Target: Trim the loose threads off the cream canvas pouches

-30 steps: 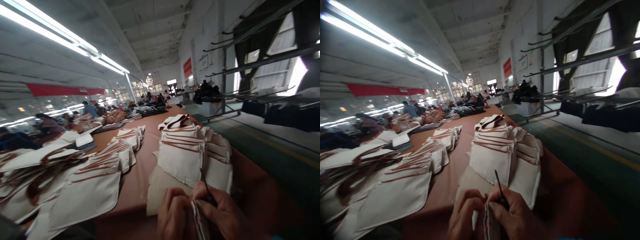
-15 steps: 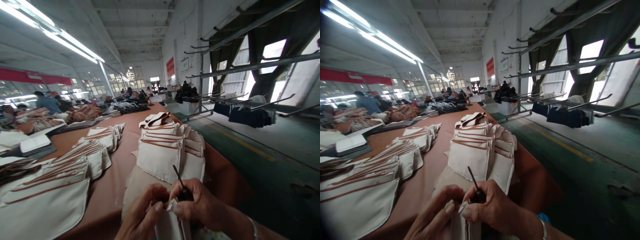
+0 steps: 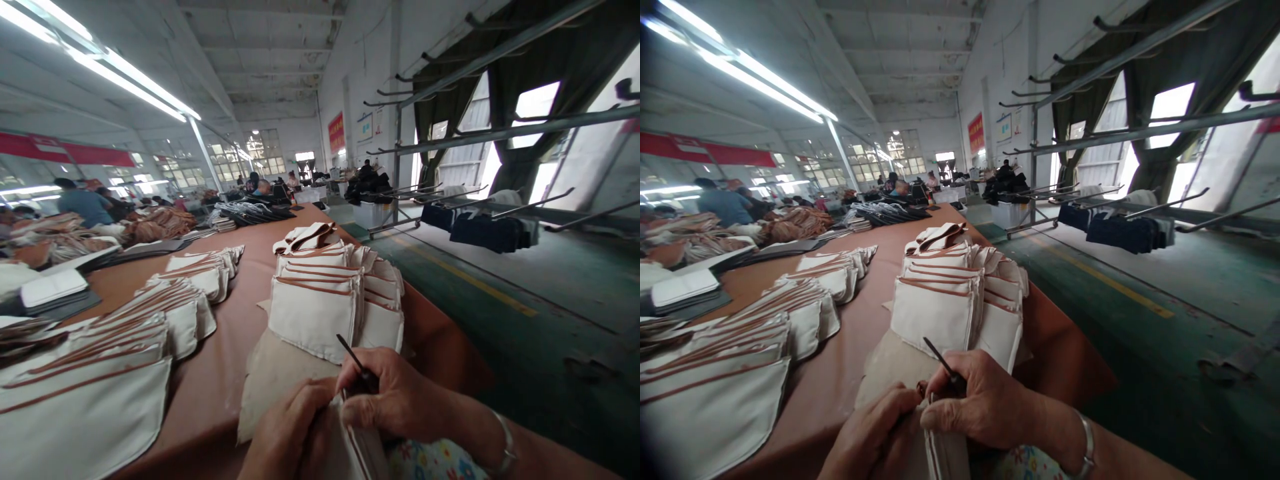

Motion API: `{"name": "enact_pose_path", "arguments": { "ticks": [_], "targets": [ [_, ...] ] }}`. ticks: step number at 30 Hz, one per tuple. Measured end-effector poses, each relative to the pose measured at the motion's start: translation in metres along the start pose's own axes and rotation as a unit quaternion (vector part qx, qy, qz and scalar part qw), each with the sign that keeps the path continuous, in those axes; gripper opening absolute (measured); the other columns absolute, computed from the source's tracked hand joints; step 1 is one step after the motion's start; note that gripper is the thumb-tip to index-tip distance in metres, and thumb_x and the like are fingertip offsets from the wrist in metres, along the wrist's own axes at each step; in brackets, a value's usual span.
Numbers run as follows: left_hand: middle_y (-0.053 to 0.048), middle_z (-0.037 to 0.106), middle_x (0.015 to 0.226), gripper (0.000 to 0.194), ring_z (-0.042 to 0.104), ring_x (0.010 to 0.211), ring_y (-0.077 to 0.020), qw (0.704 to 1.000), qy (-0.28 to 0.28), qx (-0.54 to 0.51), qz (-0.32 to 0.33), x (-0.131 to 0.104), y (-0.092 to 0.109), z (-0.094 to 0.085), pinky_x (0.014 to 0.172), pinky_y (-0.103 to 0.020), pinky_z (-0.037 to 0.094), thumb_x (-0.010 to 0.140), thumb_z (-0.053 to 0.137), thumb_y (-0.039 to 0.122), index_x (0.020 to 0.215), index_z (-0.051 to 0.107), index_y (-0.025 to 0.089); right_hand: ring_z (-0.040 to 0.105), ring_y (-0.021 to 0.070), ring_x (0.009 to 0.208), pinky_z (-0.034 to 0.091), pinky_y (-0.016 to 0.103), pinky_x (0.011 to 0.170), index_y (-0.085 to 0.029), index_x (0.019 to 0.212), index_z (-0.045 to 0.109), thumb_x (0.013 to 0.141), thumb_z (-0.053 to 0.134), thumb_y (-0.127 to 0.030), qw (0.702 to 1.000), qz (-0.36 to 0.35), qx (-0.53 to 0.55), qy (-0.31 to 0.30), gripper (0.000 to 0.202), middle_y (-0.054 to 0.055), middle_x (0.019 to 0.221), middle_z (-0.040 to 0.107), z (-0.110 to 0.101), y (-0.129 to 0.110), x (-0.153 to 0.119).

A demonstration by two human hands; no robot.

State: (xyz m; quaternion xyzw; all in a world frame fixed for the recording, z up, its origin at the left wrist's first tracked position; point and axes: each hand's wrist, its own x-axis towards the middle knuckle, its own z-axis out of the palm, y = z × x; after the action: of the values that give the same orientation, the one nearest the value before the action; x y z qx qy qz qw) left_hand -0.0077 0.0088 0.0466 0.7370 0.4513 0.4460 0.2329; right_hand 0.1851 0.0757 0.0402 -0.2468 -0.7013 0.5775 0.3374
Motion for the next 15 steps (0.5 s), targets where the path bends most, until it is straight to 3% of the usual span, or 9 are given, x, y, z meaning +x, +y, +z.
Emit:
{"name": "enact_pose_path", "arguments": {
  "ticks": [3, 6, 11, 15],
  "targets": [
    [0.002, 0.059, 0.067, 0.017, 0.054, 0.063, -0.0144, 0.998, -0.002, -0.022, -0.055, 0.000, 0.005, -0.003, 0.073, -0.022, 0.047, 0.091, 0.054, 0.029, 0.079, 0.065, 0.024, 0.050, 0.0121, 0.070, 0.042, 0.023, 0.065, -0.012, 0.093, 0.066, 0.080, 0.073, -0.044, 0.999, 0.006, 0.040, -0.029, 0.035, 0.001, 0.078, 0.060, -0.005, 0.000, -0.002],
    [0.002, 0.061, 0.067, 0.021, 0.055, 0.064, -0.0143, 0.982, -0.019, -0.108, -0.153, 0.001, 0.008, -0.005, 0.065, -0.020, 0.047, 0.087, 0.058, 0.035, 0.073, 0.065, 0.021, 0.053, 0.0129, 0.072, 0.043, 0.024, 0.068, -0.011, 0.094, 0.066, 0.082, 0.071, -0.040, 0.997, 0.025, 0.061, -0.042, 0.032, 0.002, 0.079, 0.061, -0.008, 0.000, -0.003],
    [0.004, 0.051, 0.055, 0.020, 0.037, 0.046, -0.0083, 0.891, -0.022, -0.321, -0.322, -0.001, 0.001, 0.003, 0.042, -0.017, 0.028, 0.078, 0.063, 0.034, 0.067, 0.062, 0.017, 0.045, 0.0097, 0.063, 0.037, 0.020, 0.057, -0.011, 0.086, 0.062, 0.081, 0.064, -0.026, 0.997, 0.043, 0.013, -0.056, 0.016, -0.002, 0.069, 0.054, -0.004, -0.006, -0.002],
    [0.004, 0.049, 0.052, 0.027, 0.036, 0.045, -0.0075, 0.862, -0.023, -0.362, -0.355, -0.001, -0.001, 0.008, 0.042, -0.017, 0.026, 0.074, 0.072, 0.040, 0.067, 0.063, 0.015, 0.046, 0.0102, 0.062, 0.037, 0.021, 0.058, -0.014, 0.083, 0.058, 0.083, 0.055, -0.018, 0.992, -0.030, -0.122, -0.001, 0.005, -0.002, 0.069, 0.052, 0.002, -0.009, -0.002]
  ]
}}
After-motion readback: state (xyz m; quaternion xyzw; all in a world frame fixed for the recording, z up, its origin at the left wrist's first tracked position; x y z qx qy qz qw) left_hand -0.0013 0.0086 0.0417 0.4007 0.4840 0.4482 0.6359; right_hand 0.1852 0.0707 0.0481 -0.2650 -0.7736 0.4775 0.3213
